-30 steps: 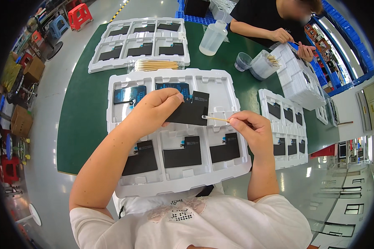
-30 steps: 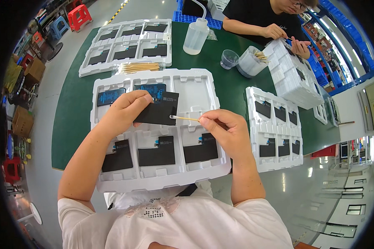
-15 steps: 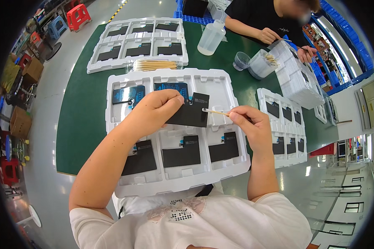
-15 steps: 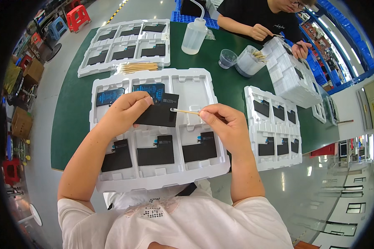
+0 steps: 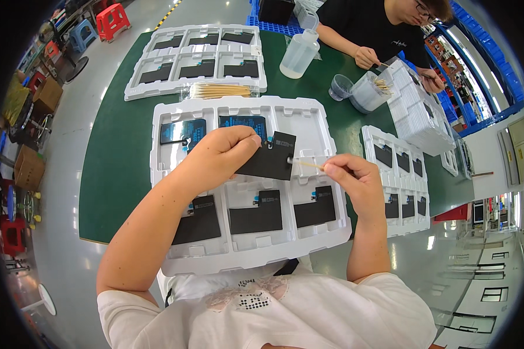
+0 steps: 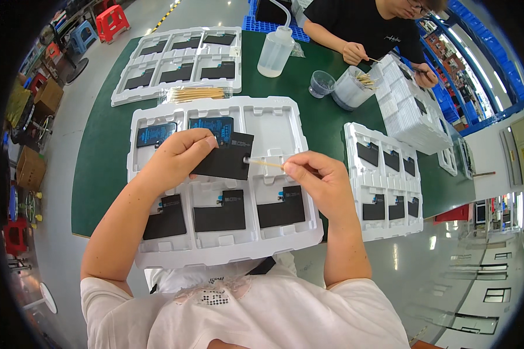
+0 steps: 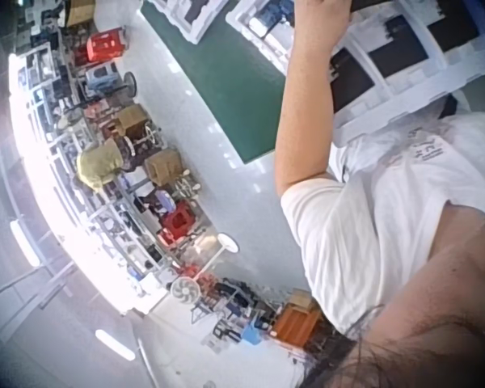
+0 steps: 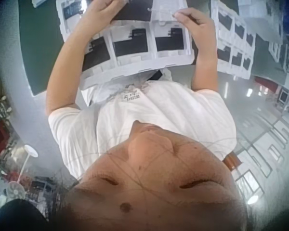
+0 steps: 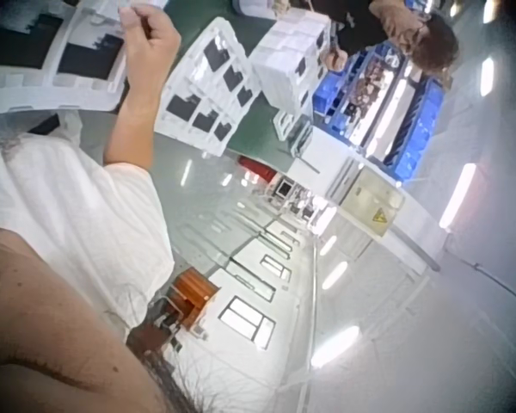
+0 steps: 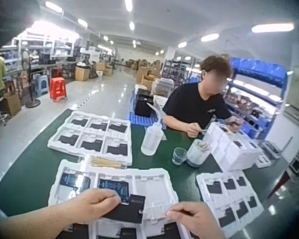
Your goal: The person removes protective film from battery components, arranges them into a tray, and applies liquid onto the components using a cotton swab.
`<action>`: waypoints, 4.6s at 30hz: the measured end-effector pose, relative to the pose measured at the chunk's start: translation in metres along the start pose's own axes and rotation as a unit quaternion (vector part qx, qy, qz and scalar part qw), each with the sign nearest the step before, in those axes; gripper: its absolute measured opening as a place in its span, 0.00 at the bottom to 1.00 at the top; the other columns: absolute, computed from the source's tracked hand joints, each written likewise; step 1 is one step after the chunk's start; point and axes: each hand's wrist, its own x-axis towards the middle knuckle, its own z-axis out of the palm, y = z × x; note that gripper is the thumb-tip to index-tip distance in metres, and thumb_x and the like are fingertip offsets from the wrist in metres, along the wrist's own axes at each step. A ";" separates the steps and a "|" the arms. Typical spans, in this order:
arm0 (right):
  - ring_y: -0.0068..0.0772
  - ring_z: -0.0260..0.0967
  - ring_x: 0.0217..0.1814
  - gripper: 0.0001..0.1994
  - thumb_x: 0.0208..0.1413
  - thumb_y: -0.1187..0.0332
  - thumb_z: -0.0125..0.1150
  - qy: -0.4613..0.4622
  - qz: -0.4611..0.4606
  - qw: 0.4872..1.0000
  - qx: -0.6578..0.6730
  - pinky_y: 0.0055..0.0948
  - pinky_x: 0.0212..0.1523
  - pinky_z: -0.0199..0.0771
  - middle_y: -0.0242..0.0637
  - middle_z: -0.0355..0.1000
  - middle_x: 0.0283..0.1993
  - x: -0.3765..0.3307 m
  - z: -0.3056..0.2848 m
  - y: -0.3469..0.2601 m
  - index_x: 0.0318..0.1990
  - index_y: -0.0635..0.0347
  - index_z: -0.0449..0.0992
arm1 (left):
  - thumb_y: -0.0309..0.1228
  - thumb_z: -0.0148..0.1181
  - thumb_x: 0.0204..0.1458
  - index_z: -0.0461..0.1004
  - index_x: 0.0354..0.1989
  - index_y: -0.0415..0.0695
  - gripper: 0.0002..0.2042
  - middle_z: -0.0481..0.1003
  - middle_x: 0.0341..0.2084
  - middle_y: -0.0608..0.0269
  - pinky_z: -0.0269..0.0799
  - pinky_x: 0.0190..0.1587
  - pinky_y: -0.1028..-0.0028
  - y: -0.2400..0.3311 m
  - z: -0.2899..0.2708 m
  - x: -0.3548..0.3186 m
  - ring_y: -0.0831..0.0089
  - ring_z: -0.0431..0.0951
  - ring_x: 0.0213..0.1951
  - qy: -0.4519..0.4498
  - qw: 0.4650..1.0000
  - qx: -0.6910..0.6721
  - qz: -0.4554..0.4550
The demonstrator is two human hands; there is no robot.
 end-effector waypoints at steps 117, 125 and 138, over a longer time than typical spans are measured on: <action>0.11 0.58 0.28 0.04 0.57 0.74 0.59 0.146 -0.109 0.983 0.029 0.12 0.28 0.55 0.26 0.67 0.29 -0.019 -0.019 0.000 0.36 0.66 0.76 | 0.41 0.62 0.49 0.76 0.33 0.44 0.13 0.71 0.28 0.58 0.68 0.41 0.66 -0.006 0.037 0.089 0.62 0.71 0.36 0.059 0.883 0.397 0.242; 0.12 0.58 0.25 0.05 0.57 0.73 0.59 0.165 -0.080 0.982 0.048 0.13 0.25 0.55 0.26 0.67 0.26 -0.021 -0.028 0.015 0.36 0.65 0.76 | 0.37 0.65 0.46 0.74 0.30 0.43 0.11 0.71 0.32 0.62 0.67 0.43 0.65 0.007 0.024 0.065 0.61 0.70 0.40 0.155 0.861 0.398 0.276; 0.26 0.69 0.21 0.10 0.65 0.65 0.44 0.013 0.041 0.969 0.245 0.23 0.27 0.72 0.35 0.68 0.20 -0.001 -0.012 0.009 0.38 0.62 0.67 | 0.26 0.64 0.44 0.75 0.43 0.43 0.15 0.70 0.42 0.61 0.67 0.49 0.67 -0.014 -0.040 0.027 0.62 0.70 0.47 0.022 0.906 0.355 0.230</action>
